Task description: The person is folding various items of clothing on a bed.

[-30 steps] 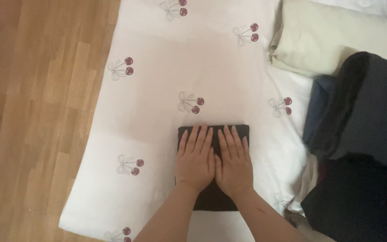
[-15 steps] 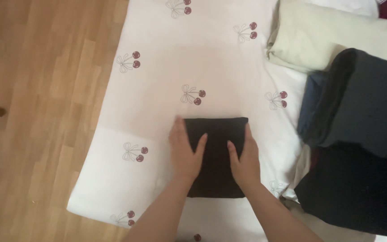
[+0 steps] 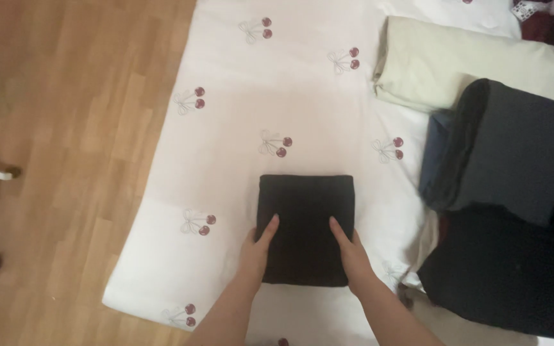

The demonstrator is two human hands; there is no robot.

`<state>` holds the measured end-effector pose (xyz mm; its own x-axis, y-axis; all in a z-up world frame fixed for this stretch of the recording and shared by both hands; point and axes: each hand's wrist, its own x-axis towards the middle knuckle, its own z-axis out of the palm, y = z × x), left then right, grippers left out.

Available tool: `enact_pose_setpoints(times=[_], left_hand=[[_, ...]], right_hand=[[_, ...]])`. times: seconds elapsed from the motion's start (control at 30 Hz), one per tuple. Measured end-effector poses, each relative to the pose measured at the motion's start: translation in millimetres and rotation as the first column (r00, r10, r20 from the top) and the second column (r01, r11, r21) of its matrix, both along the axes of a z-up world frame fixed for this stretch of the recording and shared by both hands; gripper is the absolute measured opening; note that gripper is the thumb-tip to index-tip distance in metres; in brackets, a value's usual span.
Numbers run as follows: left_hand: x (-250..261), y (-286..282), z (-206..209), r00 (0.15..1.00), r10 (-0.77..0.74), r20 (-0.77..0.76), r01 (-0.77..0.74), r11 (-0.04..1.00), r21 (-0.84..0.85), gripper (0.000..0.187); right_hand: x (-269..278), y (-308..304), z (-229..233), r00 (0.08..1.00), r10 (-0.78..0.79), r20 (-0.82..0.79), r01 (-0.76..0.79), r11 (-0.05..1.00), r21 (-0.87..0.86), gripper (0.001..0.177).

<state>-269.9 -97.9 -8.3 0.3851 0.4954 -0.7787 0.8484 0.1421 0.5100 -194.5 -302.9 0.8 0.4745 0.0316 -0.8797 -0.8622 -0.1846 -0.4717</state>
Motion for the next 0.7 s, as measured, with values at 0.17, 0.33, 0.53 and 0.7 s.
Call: enact_pose_setpoints(times=[0.17, 0.33, 0.53, 0.7], left_hand=[[8, 4, 29, 1.0, 0.02, -0.021, -0.023, 0.986, -0.168, 0.095], [9, -7, 59, 0.995, -0.048, 0.082, 0.061, 0.984, -0.169, 0.087], [19, -35, 82, 0.94, -0.33, 0.083, 0.336, 0.939, -0.071, 0.083], [43, -92, 140, 0.768, -0.588, 0.254, 0.613, 0.789, -0.028, 0.087]], right_hand=[[-13, 9, 14, 0.993, -0.013, 0.12, 0.012, 1.0, 0.013, 0.093], [-36, 0, 38, 0.993, -0.106, 0.042, 0.107, 0.994, -0.024, 0.092], [-77, -33, 79, 0.91, -0.405, 0.086, 0.407, 0.913, -0.013, 0.089], [-119, -79, 98, 0.776, -0.599, 0.2, 0.628, 0.764, -0.149, 0.086]])
